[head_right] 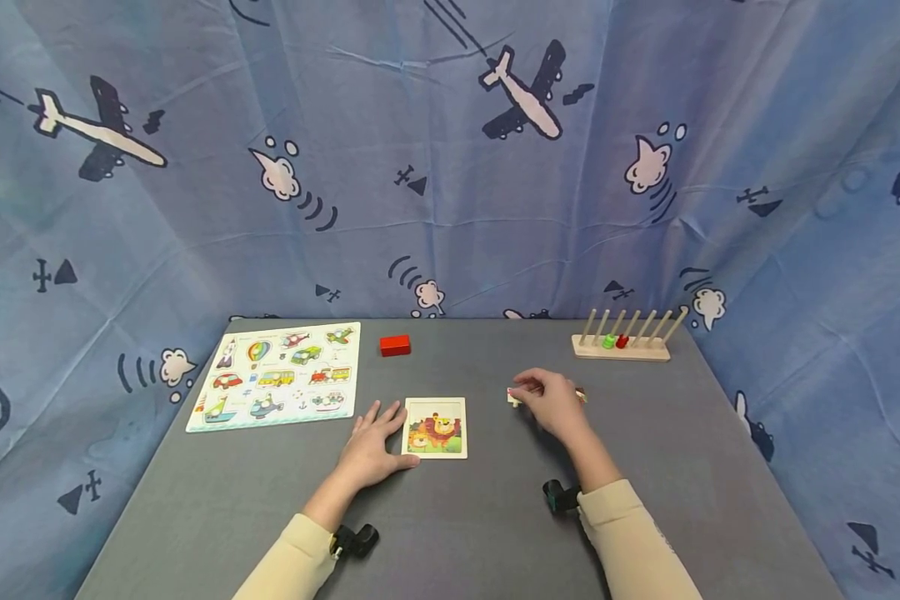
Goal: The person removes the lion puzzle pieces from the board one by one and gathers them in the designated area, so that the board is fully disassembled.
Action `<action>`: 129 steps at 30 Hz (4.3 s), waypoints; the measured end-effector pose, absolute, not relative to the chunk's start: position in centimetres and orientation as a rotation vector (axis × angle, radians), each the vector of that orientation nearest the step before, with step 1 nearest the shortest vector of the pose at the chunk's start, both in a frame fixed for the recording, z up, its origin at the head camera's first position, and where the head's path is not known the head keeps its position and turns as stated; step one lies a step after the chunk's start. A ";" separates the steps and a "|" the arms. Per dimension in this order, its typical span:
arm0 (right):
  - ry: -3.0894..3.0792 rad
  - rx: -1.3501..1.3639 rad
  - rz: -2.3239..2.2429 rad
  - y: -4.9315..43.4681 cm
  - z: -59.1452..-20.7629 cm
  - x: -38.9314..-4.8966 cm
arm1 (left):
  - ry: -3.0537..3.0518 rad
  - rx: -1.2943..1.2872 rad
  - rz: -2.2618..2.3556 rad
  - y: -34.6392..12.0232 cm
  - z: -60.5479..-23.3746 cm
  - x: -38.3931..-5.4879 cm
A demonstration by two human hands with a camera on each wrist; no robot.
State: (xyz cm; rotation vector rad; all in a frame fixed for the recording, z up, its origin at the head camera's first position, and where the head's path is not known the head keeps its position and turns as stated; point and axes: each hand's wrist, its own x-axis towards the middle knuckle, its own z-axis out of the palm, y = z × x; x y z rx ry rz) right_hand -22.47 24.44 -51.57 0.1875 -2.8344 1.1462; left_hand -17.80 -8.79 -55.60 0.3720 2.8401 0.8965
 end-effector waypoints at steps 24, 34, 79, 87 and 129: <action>-2.869 0.297 1.385 15.6 -52.0 -21.7 | 2.847 0.353 0.880 -8.7 -55.6 -17.9; -2.899 0.311 1.411 12.0 -53.0 -21.5 | 2.841 0.359 0.904 -8.8 -55.7 -17.9; -2.979 0.329 1.349 8.6 -54.2 -21.7 | 2.832 0.357 0.900 -8.8 -55.5 -18.0; -2.890 0.255 1.494 10.1 -52.6 -21.5 | 2.827 0.352 0.875 -8.7 -55.5 -17.9; -2.817 0.046 1.361 24.0 -54.4 -20.1 | 2.837 0.359 0.917 -8.8 -55.6 -17.7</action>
